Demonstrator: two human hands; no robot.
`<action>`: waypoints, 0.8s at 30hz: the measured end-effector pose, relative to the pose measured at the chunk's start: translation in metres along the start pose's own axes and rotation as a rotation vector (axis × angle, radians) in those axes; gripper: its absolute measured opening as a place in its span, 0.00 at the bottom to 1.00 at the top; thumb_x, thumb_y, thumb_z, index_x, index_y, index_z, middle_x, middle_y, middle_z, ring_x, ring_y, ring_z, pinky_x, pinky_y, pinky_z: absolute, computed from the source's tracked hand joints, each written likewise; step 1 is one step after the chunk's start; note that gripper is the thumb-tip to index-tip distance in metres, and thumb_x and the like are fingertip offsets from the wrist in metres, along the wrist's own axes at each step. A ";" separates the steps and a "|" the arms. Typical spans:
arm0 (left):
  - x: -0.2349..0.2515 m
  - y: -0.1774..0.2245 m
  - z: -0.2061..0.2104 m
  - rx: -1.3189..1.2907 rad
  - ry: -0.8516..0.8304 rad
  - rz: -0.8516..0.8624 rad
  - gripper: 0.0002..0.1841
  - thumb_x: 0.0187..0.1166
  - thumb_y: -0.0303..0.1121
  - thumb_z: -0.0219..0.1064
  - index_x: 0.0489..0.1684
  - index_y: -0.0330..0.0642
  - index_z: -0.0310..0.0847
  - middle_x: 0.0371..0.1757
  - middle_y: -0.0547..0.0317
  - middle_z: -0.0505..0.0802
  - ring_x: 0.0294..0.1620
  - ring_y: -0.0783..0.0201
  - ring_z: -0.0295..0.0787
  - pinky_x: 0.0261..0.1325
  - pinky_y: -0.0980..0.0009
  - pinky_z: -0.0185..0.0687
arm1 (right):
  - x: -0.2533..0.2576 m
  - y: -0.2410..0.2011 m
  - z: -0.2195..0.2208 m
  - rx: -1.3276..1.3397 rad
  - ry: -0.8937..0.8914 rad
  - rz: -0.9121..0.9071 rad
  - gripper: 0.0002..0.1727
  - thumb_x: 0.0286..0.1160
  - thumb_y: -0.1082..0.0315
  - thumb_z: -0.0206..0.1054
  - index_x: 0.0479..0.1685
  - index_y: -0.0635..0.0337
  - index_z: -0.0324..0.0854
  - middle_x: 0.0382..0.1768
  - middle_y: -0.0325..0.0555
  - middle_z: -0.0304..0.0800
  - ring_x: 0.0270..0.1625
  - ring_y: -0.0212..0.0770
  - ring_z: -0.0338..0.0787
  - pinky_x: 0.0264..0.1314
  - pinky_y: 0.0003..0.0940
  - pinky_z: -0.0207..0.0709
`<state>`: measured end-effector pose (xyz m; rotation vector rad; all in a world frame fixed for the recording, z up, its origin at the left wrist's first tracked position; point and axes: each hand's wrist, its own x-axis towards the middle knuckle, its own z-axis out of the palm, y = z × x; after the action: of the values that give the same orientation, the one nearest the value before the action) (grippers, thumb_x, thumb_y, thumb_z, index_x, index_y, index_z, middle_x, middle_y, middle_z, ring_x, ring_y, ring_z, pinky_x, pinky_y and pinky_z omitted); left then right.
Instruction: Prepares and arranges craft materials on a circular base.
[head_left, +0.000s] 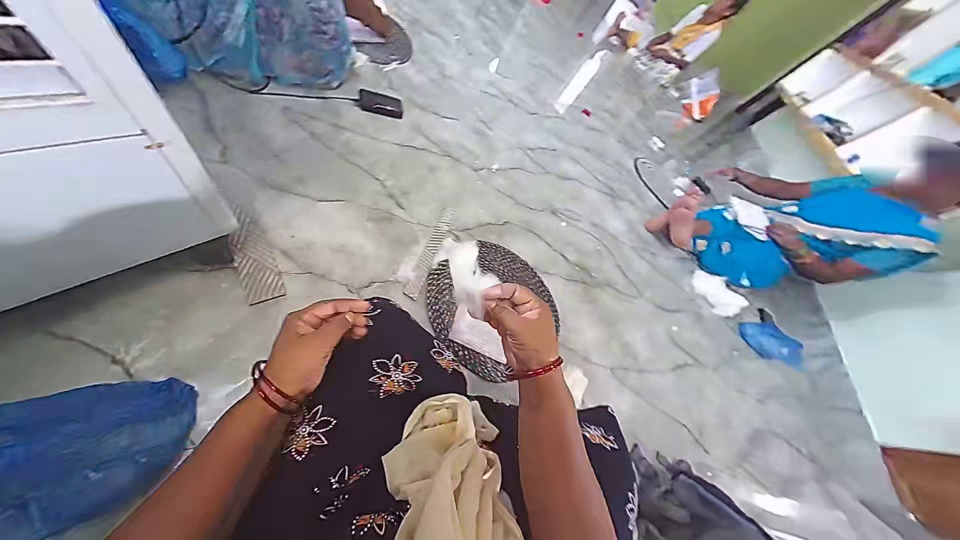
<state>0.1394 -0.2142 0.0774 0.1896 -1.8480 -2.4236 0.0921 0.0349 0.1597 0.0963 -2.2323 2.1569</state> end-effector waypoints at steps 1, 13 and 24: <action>-0.004 0.005 0.023 -0.082 -0.084 -0.046 0.13 0.80 0.21 0.54 0.49 0.35 0.87 0.36 0.69 0.97 0.38 0.73 0.94 0.50 0.74 0.92 | -0.011 -0.006 -0.013 -0.077 0.001 -0.037 0.11 0.65 0.86 0.64 0.37 0.63 0.88 0.29 0.35 0.94 0.32 0.27 0.91 0.43 0.27 0.89; -0.029 -0.020 0.229 -0.425 -0.331 -0.636 0.12 0.92 0.34 0.53 0.66 0.42 0.74 0.51 0.51 0.91 0.49 0.57 0.91 0.52 0.58 0.90 | -0.080 0.027 -0.125 -0.350 -0.008 -0.025 0.35 0.75 0.81 0.63 0.85 0.68 0.58 0.41 0.50 0.92 0.38 0.33 0.91 0.48 0.33 0.86; -0.017 -0.039 0.260 -0.251 -0.049 -0.523 0.13 0.83 0.17 0.62 0.61 0.38 0.75 0.45 0.51 0.89 0.40 0.60 0.89 0.44 0.64 0.89 | -0.066 0.043 -0.160 -0.247 0.069 0.234 0.20 0.84 0.65 0.67 0.66 0.71 0.78 0.53 0.59 0.90 0.49 0.45 0.90 0.57 0.44 0.82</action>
<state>0.1172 0.0465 0.1085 0.6733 -1.6474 -2.9924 0.1519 0.1977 0.1177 -0.2536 -2.5581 1.9238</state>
